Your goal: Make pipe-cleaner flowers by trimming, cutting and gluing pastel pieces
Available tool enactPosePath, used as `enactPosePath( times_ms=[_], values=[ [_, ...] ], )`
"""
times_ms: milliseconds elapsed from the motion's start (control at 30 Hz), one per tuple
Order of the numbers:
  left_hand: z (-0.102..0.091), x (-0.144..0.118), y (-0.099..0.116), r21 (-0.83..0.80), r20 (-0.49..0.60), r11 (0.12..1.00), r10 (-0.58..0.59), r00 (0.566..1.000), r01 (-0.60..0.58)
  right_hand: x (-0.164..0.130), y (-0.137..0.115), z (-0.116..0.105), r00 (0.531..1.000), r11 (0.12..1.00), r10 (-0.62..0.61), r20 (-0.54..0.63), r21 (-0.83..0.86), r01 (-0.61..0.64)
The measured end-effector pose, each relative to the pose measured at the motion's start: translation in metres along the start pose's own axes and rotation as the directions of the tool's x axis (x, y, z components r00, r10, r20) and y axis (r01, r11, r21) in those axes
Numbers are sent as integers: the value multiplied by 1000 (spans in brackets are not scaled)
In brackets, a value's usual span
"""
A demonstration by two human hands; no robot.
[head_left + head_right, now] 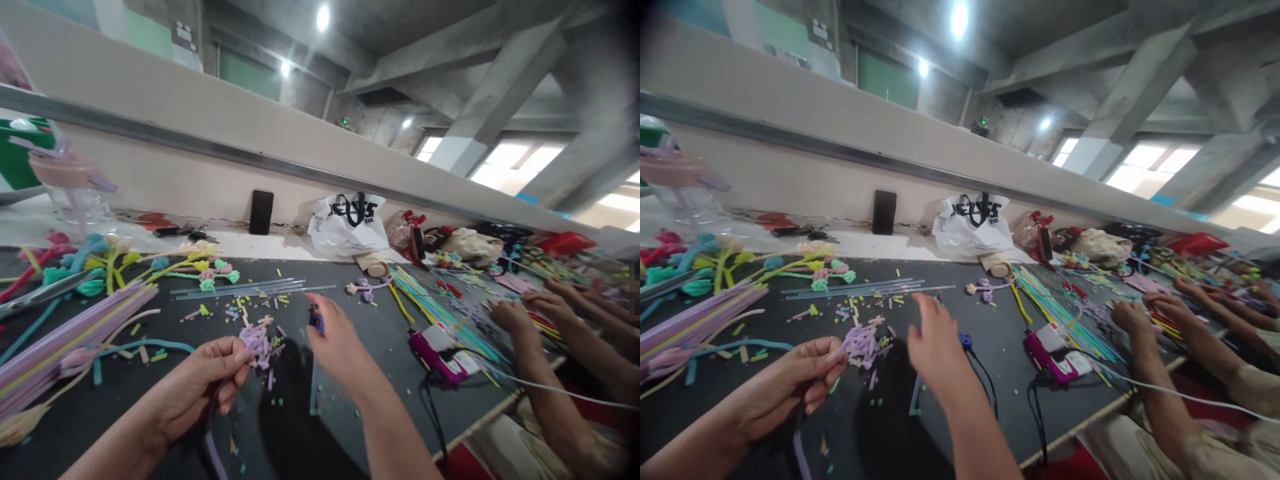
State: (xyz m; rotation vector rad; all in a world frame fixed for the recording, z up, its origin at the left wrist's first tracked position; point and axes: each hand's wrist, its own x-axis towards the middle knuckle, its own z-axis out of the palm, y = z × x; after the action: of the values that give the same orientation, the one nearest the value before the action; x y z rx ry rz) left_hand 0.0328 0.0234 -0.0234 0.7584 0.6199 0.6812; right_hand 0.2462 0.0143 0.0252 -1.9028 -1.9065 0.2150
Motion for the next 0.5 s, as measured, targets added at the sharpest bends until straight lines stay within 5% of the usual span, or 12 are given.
enactPosePath(
  times_ms=[67,200,367,500],
  values=[
    [0,0,-1,-3,35,1000,0,999,0,0,22,-9,984,956,171,58,-253,-151],
    [-1,-1,-1,14,70,1000,8,998,-9,1,53,-4,961,927,253,110,-310,-209],
    [-3,-1,1,3,54,1000,24,998,-24,9,57,-1,966,949,249,73,-215,-229],
    [-5,-2,4,-86,57,996,24,998,-19,11,44,-16,984,984,176,13,15,-176]
  ],
)
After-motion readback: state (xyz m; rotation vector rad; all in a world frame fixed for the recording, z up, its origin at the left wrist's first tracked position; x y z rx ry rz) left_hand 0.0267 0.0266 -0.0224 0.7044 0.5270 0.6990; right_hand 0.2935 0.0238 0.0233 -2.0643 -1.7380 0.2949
